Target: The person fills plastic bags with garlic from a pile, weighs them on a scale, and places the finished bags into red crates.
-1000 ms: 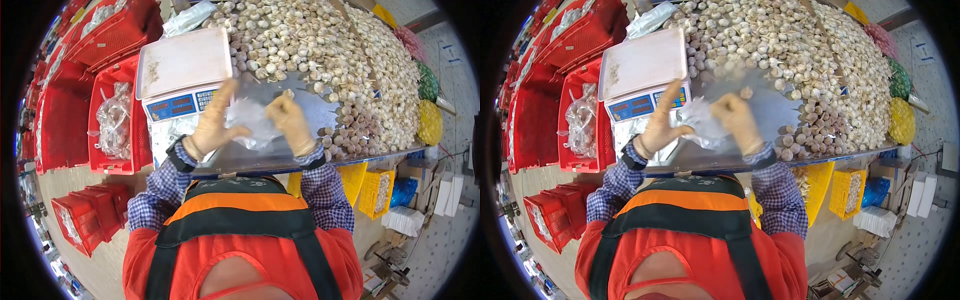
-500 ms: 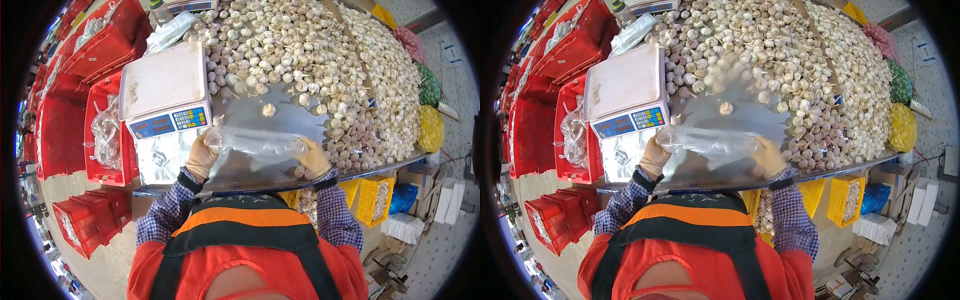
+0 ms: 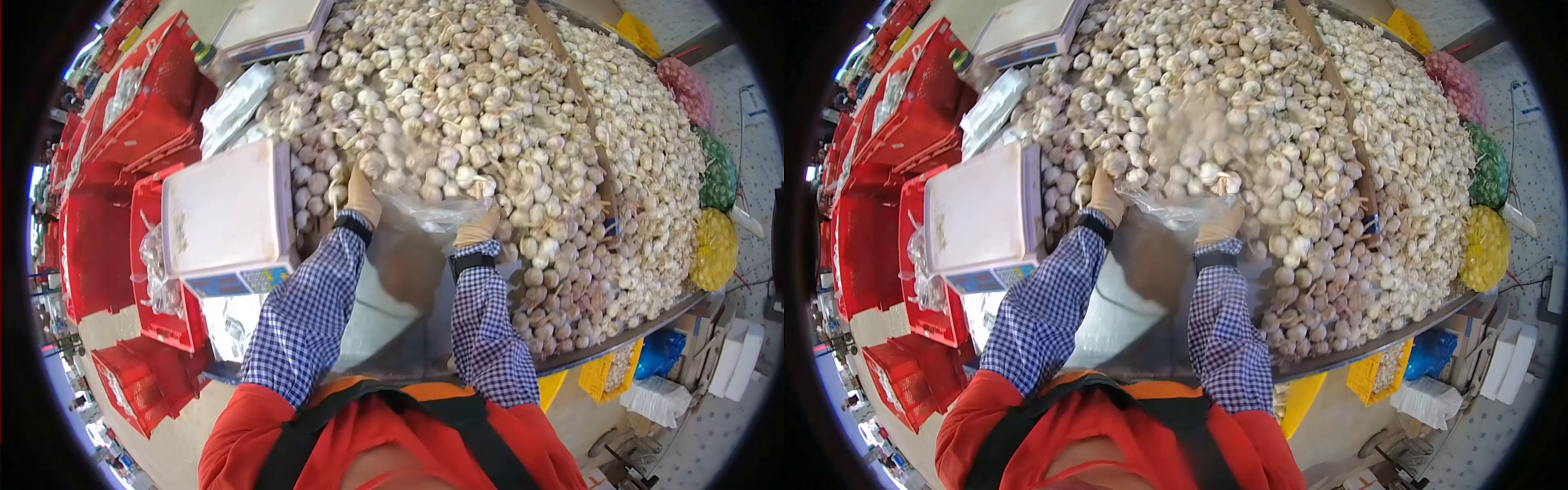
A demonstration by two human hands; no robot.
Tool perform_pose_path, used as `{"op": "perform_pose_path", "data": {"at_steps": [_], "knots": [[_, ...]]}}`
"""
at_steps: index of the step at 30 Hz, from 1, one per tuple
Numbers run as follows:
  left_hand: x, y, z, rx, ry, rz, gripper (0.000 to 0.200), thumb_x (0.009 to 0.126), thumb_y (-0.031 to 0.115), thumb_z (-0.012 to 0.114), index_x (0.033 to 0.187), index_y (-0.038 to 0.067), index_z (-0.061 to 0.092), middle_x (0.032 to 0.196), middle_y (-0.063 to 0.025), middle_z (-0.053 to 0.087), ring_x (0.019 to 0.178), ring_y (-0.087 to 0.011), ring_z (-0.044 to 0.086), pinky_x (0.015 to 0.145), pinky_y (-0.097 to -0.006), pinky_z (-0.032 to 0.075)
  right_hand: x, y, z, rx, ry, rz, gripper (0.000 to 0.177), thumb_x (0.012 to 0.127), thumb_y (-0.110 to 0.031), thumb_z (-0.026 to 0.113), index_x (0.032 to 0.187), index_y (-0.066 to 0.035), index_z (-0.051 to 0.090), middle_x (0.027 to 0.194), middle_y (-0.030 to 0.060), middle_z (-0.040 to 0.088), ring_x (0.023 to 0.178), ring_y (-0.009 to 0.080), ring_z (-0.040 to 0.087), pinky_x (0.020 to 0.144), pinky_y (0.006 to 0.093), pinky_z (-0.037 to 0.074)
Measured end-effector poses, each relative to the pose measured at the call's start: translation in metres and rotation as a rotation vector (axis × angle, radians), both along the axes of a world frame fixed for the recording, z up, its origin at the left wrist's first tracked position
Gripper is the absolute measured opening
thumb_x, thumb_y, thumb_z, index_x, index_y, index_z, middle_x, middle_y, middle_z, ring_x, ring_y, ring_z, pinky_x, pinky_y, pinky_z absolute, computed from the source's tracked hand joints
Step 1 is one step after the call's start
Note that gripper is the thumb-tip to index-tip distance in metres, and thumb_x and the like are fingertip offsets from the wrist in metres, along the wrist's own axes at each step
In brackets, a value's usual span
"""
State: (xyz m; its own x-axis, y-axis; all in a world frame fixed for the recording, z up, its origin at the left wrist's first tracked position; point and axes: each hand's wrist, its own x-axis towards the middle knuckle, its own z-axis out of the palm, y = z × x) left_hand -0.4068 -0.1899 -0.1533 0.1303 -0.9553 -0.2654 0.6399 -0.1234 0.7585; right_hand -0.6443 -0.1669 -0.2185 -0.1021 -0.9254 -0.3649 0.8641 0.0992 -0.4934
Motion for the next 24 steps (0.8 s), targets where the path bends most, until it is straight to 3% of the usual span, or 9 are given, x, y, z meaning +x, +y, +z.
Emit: {"op": "perform_pose_path", "data": {"at_steps": [1,5,7,10,15,17,18,21,24], "knots": [[-0.003,-0.027,0.002,0.041,0.244,-0.082,0.040,0.088,0.019,0.060,0.123,0.005,0.048,0.114,-0.0084,0.057,0.107,-0.0194,0.055,0.087,-0.0325,0.048,0.004,-0.016,-0.002,0.060,0.321,-0.107,0.027,0.096,-0.017,0.043,0.115,-0.002,0.055,0.105,0.0088,0.061,0.090,0.0251,0.060,0.077,0.0350,0.052],[-0.022,-0.092,0.026,0.412,-0.134,-0.286,0.038,0.095,0.036,0.051,0.120,0.008,0.051,0.112,-0.0074,0.059,0.102,-0.0155,0.058,0.079,-0.0309,0.053,0.025,-0.028,0.078,-0.061,-0.233,-0.119,0.026,0.094,-0.009,0.044,0.117,-0.001,0.052,0.109,0.0101,0.058,0.097,0.0199,0.058,0.083,0.0340,0.051],[-0.025,-0.100,0.026,0.221,-0.079,-0.626,0.037,0.095,0.039,0.050,0.116,0.009,0.055,0.109,-0.0051,0.062,0.097,-0.0131,0.060,0.073,-0.0325,0.056,0.016,-0.028,0.060,-0.092,0.100,-0.054,0.036,0.088,-0.005,0.054,0.123,0.001,0.048,0.116,0.0140,0.055,0.106,0.0225,0.055,0.094,0.0355,0.046],[-0.019,-0.078,0.033,0.178,-0.098,-0.717,0.035,0.094,0.030,0.056,0.120,0.007,0.055,0.109,-0.0043,0.063,0.095,-0.0127,0.061,0.078,-0.0285,0.054,0.005,-0.001,0.064,-0.314,1.474,-0.053,0.055,0.079,0.003,0.062,0.130,-0.001,0.044,0.126,0.0146,0.051,0.112,0.0229,0.052,0.098,0.0335,0.042],[0.005,-0.036,0.035,-0.130,-0.413,-0.763,0.035,0.092,0.025,0.060,0.121,0.005,0.056,0.109,-0.0039,0.064,0.094,-0.0102,0.060,0.077,-0.0232,0.051,-0.007,0.043,0.078,-0.292,1.099,0.237,0.055,0.080,0.001,0.063,0.131,0.007,0.044,0.120,0.0160,0.057,0.109,0.0246,0.054,0.098,0.0315,0.041],[0.028,-0.015,0.044,-0.291,-0.921,-0.795,0.033,0.093,0.027,0.058,0.117,0.004,0.059,0.108,-0.0042,0.065,0.090,-0.0117,0.062,0.076,-0.0245,0.052,0.004,0.075,0.149,-0.295,1.726,0.320,0.039,0.088,-0.009,0.060,0.123,0.007,0.052,0.118,0.0142,0.060,0.103,0.0207,0.057,0.092,0.0305,0.045],[0.034,0.002,0.054,-0.064,-0.547,-0.619,0.034,0.094,0.030,0.057,0.116,0.004,0.059,0.108,-0.0045,0.065,0.087,-0.0128,0.063,0.075,-0.0250,0.052,0.012,0.081,0.152,-0.006,0.991,0.190,0.035,0.095,-0.022,0.054,0.117,0.005,0.058,0.112,0.0102,0.063,0.095,0.0154,0.060,0.081,0.0272,0.049],[0.053,0.041,0.083,0.175,-0.176,-0.352,0.036,0.094,0.034,0.055,0.114,0.005,0.060,0.108,-0.0055,0.065,0.086,-0.0152,0.063,0.074,-0.0263,0.052,0.025,0.096,0.172,0.112,0.480,-0.005,0.039,0.097,-0.029,0.050,0.113,0.005,0.060,0.101,0.0053,0.064,0.085,0.0128,0.060,0.071,0.0257,0.050],[0.080,0.065,0.126,0.112,-0.206,-0.197,0.036,0.094,0.036,0.055,0.113,0.006,0.060,0.106,-0.0057,0.065,0.088,-0.0152,0.062,0.073,-0.0270,0.052,0.053,0.102,0.225,-0.007,0.820,0.047,0.037,0.098,-0.027,0.048,0.118,0.002,0.059,0.100,0.0056,0.064,0.082,0.0138,0.059,0.067,0.0255,0.049]]}}
